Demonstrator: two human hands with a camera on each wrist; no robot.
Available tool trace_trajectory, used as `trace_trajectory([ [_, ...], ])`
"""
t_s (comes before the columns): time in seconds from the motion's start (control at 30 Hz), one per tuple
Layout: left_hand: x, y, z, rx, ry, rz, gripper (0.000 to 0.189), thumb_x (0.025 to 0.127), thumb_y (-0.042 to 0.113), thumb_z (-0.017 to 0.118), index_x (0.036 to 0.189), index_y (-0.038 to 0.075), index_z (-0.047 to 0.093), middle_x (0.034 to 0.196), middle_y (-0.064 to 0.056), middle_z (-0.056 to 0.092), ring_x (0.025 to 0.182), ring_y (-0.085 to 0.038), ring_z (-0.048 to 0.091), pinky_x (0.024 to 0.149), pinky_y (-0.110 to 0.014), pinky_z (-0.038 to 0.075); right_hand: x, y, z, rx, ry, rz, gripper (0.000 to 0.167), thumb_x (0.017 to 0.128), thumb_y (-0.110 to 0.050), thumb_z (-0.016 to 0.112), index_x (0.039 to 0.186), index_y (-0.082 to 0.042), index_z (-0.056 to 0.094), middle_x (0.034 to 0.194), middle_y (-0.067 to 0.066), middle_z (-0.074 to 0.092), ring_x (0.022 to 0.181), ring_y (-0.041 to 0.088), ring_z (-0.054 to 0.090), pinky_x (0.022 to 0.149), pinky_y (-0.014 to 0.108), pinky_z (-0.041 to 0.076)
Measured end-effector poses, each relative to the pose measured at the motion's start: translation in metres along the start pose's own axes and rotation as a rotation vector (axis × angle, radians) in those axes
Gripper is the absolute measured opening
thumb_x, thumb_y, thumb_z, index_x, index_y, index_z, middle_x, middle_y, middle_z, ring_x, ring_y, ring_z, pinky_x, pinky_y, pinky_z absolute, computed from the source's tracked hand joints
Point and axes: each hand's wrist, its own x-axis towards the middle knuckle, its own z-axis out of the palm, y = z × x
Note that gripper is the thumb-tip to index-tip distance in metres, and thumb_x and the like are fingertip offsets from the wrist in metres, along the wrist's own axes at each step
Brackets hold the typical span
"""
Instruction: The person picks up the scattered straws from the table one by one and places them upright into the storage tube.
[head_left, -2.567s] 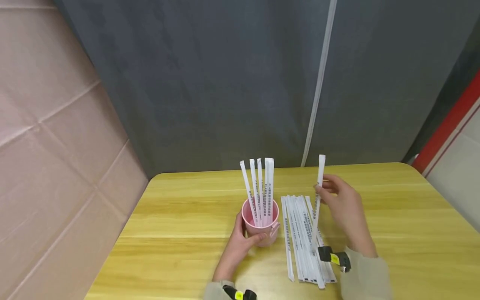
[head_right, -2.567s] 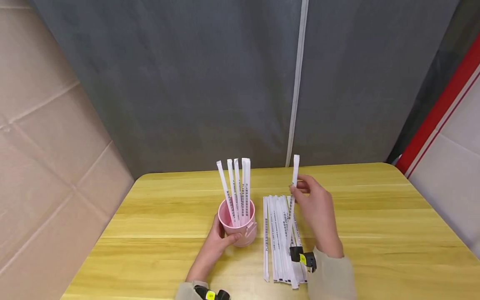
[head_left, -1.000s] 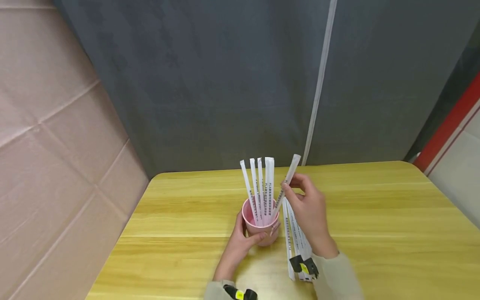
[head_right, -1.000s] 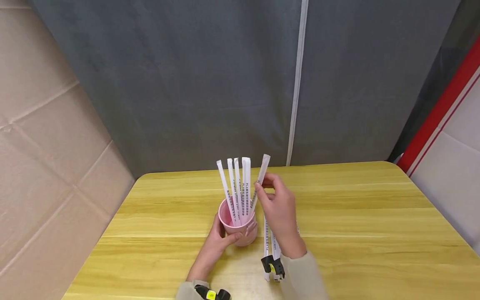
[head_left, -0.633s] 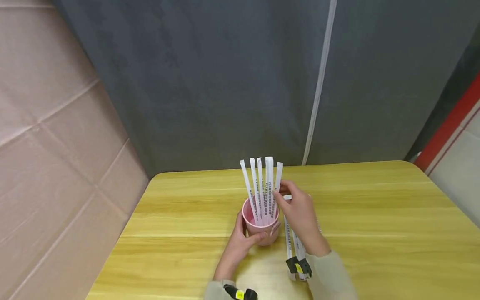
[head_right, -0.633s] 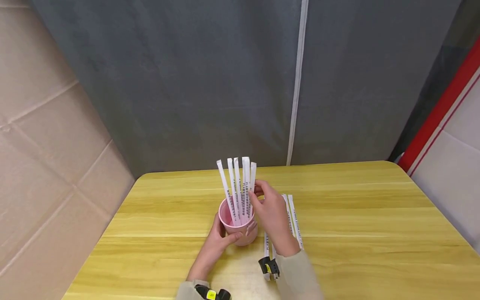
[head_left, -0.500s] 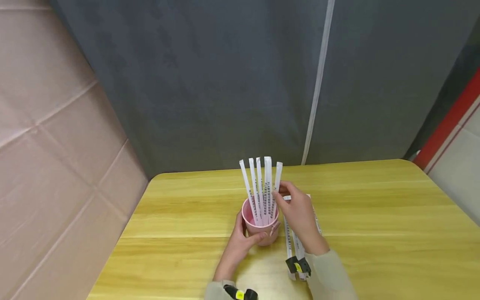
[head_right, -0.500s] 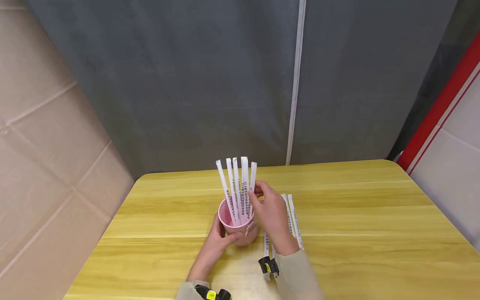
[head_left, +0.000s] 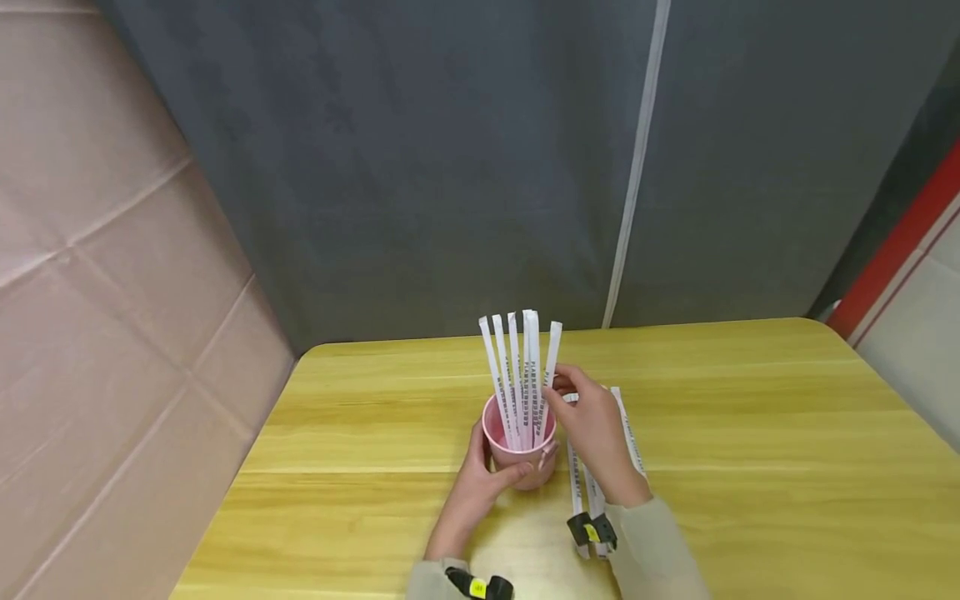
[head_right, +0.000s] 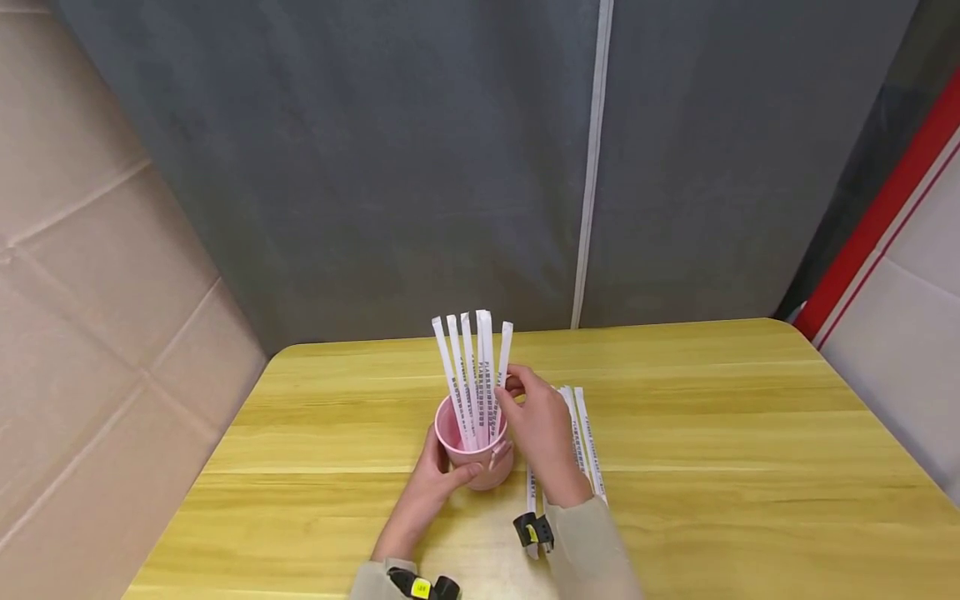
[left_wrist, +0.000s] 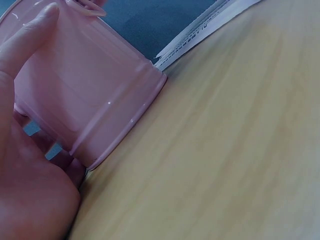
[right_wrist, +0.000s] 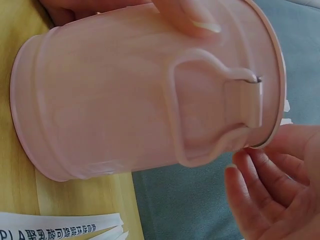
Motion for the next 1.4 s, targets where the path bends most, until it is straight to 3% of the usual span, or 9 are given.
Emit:
trace_trajectory([
  [0.23,0.000,-0.001,0.001,-0.020,-0.010,0.013,0.090,0.071,0.022,0.074,0.141,0.028,0.018,0.143,0.004,0.024,0.133,-0.022,0.015,0.107,-0.046,0.013,-0.001,0.002,-0.003,-0.003,-0.033,-0.018,0.026,0.083,-0.022,0.063,0.108,-0.014,0.063,0.093,-0.003,0.064,0.085,0.013,0.059,0.073,0.032,0.051],
  [0.57,-0.001,0.000,0.001,-0.004,0.017,-0.005,0.091,0.069,0.025,0.076,0.140,0.029,0.019,0.145,0.000,0.023,0.132,-0.020,0.016,0.108,-0.042,0.013,0.000,0.002,-0.011,0.023,-0.032,0.010,0.023,0.086,-0.029,0.058,0.106,-0.017,0.064,0.098,-0.002,0.063,0.086,0.014,0.057,0.071,0.031,0.052],
  [0.9,-0.001,0.000,0.001,0.002,0.018,-0.015,0.092,0.068,0.025,0.076,0.140,0.029,0.019,0.145,-0.001,0.023,0.132,-0.021,0.016,0.107,-0.044,0.013,0.007,0.019,-0.025,-0.019,-0.064,0.109,0.027,0.088,-0.026,0.056,0.113,-0.016,0.059,0.100,0.002,0.062,0.092,0.017,0.055,0.076,0.035,0.050],
  [1.1,-0.001,-0.001,0.001,0.008,0.013,-0.015,0.093,0.068,0.026,0.076,0.140,0.029,0.019,0.145,-0.001,0.023,0.133,-0.022,0.016,0.107,-0.045,0.013,0.009,0.028,-0.029,-0.075,-0.123,0.161,0.034,0.087,-0.027,0.055,0.118,-0.013,0.055,0.103,0.005,0.060,0.094,0.021,0.054,0.078,0.038,0.048],
  [1.4,0.001,-0.006,0.000,-0.016,0.006,-0.001,0.091,0.068,0.023,0.076,0.140,0.029,0.020,0.144,0.000,0.024,0.133,-0.024,0.015,0.107,-0.046,0.012,0.012,0.046,-0.036,-0.214,-0.286,0.263,0.067,0.082,-0.029,0.062,0.135,-0.002,0.031,0.122,0.023,0.046,0.107,0.036,0.046,0.086,0.052,0.041],
])
